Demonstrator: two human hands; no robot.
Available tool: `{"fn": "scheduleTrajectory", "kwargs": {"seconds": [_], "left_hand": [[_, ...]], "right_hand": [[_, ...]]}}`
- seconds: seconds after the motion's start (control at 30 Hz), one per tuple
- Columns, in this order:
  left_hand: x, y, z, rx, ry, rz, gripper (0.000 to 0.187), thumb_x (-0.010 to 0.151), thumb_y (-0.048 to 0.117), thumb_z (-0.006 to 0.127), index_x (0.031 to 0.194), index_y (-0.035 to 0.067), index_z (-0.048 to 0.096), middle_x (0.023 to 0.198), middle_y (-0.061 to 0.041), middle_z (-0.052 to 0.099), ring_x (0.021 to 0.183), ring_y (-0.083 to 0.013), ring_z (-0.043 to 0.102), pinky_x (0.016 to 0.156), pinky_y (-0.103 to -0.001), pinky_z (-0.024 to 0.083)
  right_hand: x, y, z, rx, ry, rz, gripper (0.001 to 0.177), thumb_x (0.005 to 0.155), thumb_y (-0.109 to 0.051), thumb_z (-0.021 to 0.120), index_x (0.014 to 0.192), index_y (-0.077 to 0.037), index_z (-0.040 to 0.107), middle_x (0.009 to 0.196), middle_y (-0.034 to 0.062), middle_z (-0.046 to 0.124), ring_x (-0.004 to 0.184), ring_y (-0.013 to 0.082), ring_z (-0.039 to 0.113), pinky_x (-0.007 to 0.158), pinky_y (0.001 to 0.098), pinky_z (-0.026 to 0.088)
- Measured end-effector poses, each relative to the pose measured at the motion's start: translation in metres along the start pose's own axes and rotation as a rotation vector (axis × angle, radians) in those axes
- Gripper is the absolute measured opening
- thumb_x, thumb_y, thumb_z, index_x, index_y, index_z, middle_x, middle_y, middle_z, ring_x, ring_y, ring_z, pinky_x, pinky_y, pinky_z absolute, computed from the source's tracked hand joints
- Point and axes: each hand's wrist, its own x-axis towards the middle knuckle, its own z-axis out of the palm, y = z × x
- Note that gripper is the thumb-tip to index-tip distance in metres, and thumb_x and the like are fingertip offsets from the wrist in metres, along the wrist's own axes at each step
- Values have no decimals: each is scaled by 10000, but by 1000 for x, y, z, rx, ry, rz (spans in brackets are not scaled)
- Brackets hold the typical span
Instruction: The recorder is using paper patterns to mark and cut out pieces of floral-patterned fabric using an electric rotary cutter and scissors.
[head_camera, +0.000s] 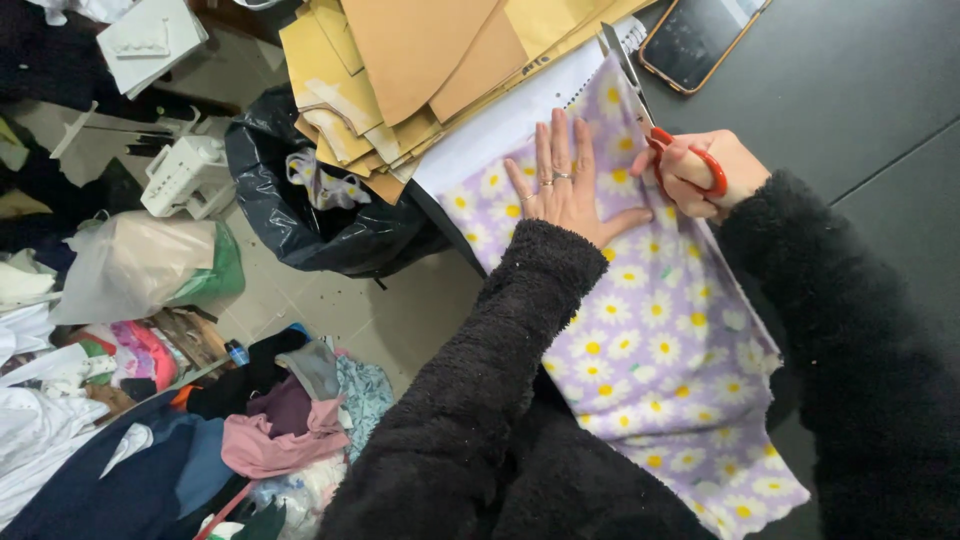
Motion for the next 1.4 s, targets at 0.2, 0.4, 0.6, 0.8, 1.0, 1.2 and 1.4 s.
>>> {"fn": "scheduleTrajectory", "kwargs": {"seconds": [0.2, 0.4, 0.6, 0.8, 1.0, 1.2, 1.4], "left_hand": [[6, 15, -21, 159, -190, -91, 1495, 576, 875, 742, 1637, 117, 12, 1717, -116, -86, 1601, -315, -87, 1201, -787, 16], [2, 15, -17, 186, -126, -53, 1443, 608, 903, 706, 1633, 120, 60, 1713, -134, -56, 1594, -325, -72, 1187, -786, 12], [11, 4, -26, 141, -44, -34, 1279, 644, 777, 765, 1605, 151, 200, 1700, -145, 129, 1578, -276, 129, 1187, -740, 63], [89, -61, -31, -156, -103, 119, 684, 727, 454, 890, 1228, 113, 574, 1122, -101, 670, 1047, -290, 663, 923, -446, 529], [118, -53, -46, -2, -413, 119, 650, 724, 417, 902, 1157, 89, 547, 1031, -129, 686, 998, -318, 660, 891, -480, 502], [111, -62, -39, -2, -255, 478, 529, 765, 350, 902, 1087, 65, 593, 1060, -170, 655, 956, -379, 638, 794, -493, 512], [110, -44, -55, 8, -454, 346, 352, 931, 294, 794, 1107, 93, 565, 954, -166, 689, 919, -400, 650, 809, -483, 502]], "right_hand": [[-23, -11, 20, 325, -31, -62, 579, 1043, -396, 335, 1097, 64, 683, 558, -70, 466, 421, 20, 370, 369, 208, 273], [-29, -49, 45, 81, 152, -48, 224, 955, -152, 575, 1055, 23, 673, 562, -1, 458, 381, 71, 332, 358, 258, 245], [-179, -45, 28, -261, 586, 38, 305, 874, -126, 797, 1104, 19, 659, 736, 77, 646, 529, 153, 583, 476, 305, 446], [-364, 351, -123, -490, 1152, -147, 416, 931, 25, 569, 1341, 77, 527, 942, 100, 667, 902, 128, 678, 776, 292, 555], [-406, 328, -23, -1068, 1312, 468, 351, 1002, -4, 742, 1334, 56, 648, 945, 157, 716, 781, 234, 709, 741, 339, 585], [-360, 231, 115, -625, 1406, 471, 478, 899, -321, 878, 1251, -32, 732, 1108, 138, 708, 951, 277, 727, 860, 407, 577], [-337, 242, 158, -516, 1267, 648, 562, 756, -420, 934, 1114, -27, 751, 1021, 174, 733, 900, 312, 717, 829, 429, 569]]}}
